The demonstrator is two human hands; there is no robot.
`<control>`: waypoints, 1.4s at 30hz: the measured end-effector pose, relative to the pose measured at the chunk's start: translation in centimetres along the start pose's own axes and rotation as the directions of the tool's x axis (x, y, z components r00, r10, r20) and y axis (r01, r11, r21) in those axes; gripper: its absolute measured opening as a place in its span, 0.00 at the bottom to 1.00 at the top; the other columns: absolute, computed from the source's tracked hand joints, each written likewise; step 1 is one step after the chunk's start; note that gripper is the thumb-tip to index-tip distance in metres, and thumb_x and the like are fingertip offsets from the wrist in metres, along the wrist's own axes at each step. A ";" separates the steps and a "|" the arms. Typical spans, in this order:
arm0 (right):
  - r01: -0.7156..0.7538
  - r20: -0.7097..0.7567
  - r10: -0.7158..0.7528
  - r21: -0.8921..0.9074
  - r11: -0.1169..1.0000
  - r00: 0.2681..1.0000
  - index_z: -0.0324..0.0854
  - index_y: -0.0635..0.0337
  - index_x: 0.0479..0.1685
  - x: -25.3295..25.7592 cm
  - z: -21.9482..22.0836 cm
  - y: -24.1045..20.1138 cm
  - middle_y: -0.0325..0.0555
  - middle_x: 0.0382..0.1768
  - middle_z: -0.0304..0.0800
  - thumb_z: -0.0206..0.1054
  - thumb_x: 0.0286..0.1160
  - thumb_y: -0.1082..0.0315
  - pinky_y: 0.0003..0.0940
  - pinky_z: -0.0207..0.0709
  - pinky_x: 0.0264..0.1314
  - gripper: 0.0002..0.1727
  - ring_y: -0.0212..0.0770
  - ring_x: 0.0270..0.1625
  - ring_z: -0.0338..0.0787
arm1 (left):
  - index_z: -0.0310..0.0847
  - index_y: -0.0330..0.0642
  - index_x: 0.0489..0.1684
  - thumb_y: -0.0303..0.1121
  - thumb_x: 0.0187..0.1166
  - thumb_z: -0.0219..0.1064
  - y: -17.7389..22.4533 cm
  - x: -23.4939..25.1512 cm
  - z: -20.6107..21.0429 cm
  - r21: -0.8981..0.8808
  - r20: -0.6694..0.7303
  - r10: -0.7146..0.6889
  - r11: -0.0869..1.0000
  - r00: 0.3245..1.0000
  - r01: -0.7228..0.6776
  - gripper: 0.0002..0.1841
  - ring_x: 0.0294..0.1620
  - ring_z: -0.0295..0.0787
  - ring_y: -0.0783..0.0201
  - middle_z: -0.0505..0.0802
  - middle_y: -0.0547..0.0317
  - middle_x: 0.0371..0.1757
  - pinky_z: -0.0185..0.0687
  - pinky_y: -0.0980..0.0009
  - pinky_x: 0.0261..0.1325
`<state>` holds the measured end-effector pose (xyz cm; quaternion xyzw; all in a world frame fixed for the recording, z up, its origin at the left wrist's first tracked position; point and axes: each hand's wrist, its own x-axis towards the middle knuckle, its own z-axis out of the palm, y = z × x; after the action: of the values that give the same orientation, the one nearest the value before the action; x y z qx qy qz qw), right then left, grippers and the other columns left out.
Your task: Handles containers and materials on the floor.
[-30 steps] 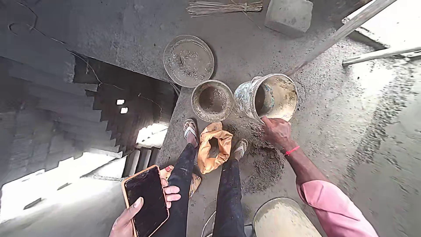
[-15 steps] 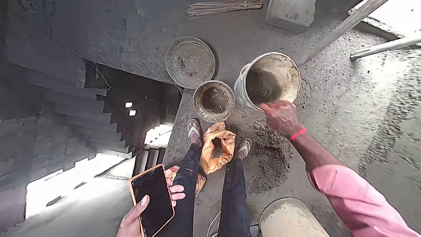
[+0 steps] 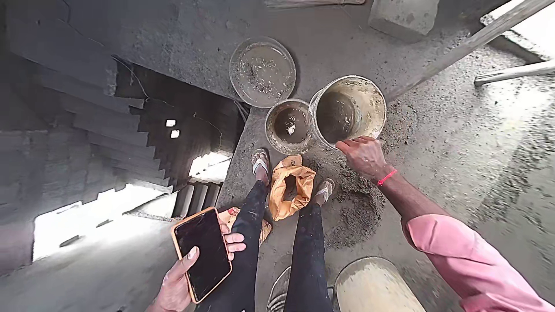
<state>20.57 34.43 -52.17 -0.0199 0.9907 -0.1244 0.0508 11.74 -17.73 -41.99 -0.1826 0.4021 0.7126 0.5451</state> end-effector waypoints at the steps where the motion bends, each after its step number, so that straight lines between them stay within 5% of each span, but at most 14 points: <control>1: 0.004 0.012 -0.004 0.018 1.000 1.000 0.86 0.54 0.39 -0.9 -0.3 -0.5 0.48 0.28 0.91 0.63 0.73 0.75 0.52 0.82 0.35 0.07 0.52 0.32 0.92 | 0.82 0.49 0.72 0.59 0.76 0.68 -0.1 -0.3 -0.2 0.005 -0.031 0.007 1.000 1.000 -0.006 0.31 0.63 0.92 0.46 0.92 0.41 0.62 0.88 0.52 0.66; 5: 0.008 0.003 -0.008 0.042 0.999 1.000 0.85 0.53 0.34 -3.5 -2.2 -1.9 0.44 0.26 0.91 0.63 0.76 0.71 0.48 0.81 0.35 0.06 0.48 0.30 0.91 | 0.77 0.44 0.77 0.59 0.78 0.65 -0.1 0.1 -1.0 -0.062 0.029 0.009 0.998 1.000 -0.007 0.34 0.66 0.89 0.41 0.89 0.35 0.66 0.84 0.51 0.70; 11: 0.054 0.082 -0.058 0.046 0.997 0.995 0.84 0.56 0.38 1.1 1.4 -1.8 0.50 0.25 0.88 0.62 0.75 0.72 0.53 0.79 0.32 0.05 0.55 0.29 0.90 | 0.76 0.44 0.78 0.59 0.78 0.65 0.3 -0.2 -1.3 -0.060 0.054 0.046 0.997 0.997 -0.043 0.35 0.67 0.88 0.41 0.89 0.35 0.67 0.84 0.50 0.70; 17: 0.111 0.113 -0.120 0.085 0.990 0.986 0.86 0.53 0.35 -2.0 -0.7 -1.9 0.46 0.26 0.91 0.62 0.77 0.67 0.51 0.81 0.34 0.07 0.50 0.30 0.91 | 0.80 0.45 0.74 0.59 0.77 0.66 0.2 0.5 -0.2 -0.126 0.014 0.051 0.991 0.999 -0.049 0.33 0.64 0.91 0.44 0.91 0.38 0.64 0.86 0.55 0.69; 22: 0.166 0.188 -0.179 0.083 0.983 0.966 0.85 0.55 0.39 1.8 1.9 -2.8 0.50 0.24 0.87 0.65 0.69 0.74 0.55 0.78 0.33 0.06 0.55 0.28 0.89 | 0.80 0.44 0.74 0.57 0.78 0.66 0.2 0.6 0.0 -0.121 0.040 0.063 0.991 0.997 -0.057 0.32 0.64 0.91 0.45 0.91 0.39 0.63 0.86 0.56 0.69; 25: 0.173 0.197 -0.189 0.097 0.980 0.962 0.85 0.53 0.38 -0.2 0.8 -2.4 0.47 0.27 0.90 0.64 0.75 0.72 0.51 0.82 0.37 0.05 0.52 0.32 0.91 | 0.82 0.47 0.72 0.59 0.78 0.66 -0.3 0.6 -0.2 -0.108 -0.036 0.077 0.991 0.996 -0.081 0.31 0.61 0.93 0.50 0.93 0.43 0.61 0.88 0.59 0.66; 27: 0.173 0.208 -0.192 0.106 0.979 0.959 0.85 0.51 0.36 -0.9 -0.7 -2.0 0.45 0.26 0.90 0.63 0.76 0.69 0.50 0.82 0.38 0.06 0.50 0.31 0.91 | 0.80 0.44 0.73 0.59 0.78 0.66 -0.7 1.0 -0.5 -0.130 -0.024 0.060 0.990 0.998 -0.062 0.32 0.62 0.92 0.45 0.92 0.39 0.62 0.87 0.56 0.67; 33: 0.174 0.224 -0.184 0.064 0.983 0.957 0.87 0.53 0.40 3.5 1.9 -3.2 0.48 0.25 0.89 0.67 0.65 0.76 0.53 0.78 0.35 0.09 0.53 0.29 0.90 | 0.78 0.44 0.75 0.57 0.78 0.66 0.3 1.1 -0.4 -0.139 0.026 0.077 0.988 0.997 -0.072 0.32 0.64 0.91 0.45 0.91 0.39 0.63 0.86 0.56 0.69; 40: 0.189 0.224 -0.207 0.100 0.977 0.952 0.87 0.52 0.37 1.1 -0.2 -2.0 0.45 0.26 0.89 0.62 0.77 0.68 0.51 0.77 0.34 0.07 0.51 0.29 0.89 | 0.76 0.42 0.76 0.60 0.77 0.67 -0.6 0.5 -2.4 -0.181 -0.019 0.042 0.983 0.999 -0.045 0.36 0.64 0.89 0.40 0.89 0.34 0.65 0.86 0.51 0.68; 42: 0.179 0.253 -0.197 0.094 0.979 0.947 0.87 0.53 0.39 2.3 0.6 -2.8 0.47 0.25 0.88 0.65 0.70 0.72 0.54 0.77 0.35 0.06 0.53 0.29 0.89 | 0.78 0.43 0.75 0.60 0.76 0.68 -0.7 0.0 -1.5 -0.181 -0.033 0.026 0.983 0.999 -0.032 0.35 0.63 0.91 0.42 0.91 0.37 0.63 0.87 0.53 0.67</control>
<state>18.39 31.47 -52.30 -0.1289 0.9640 -0.1593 0.1692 12.12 -18.77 -43.19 -0.2364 0.3465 0.7513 0.5095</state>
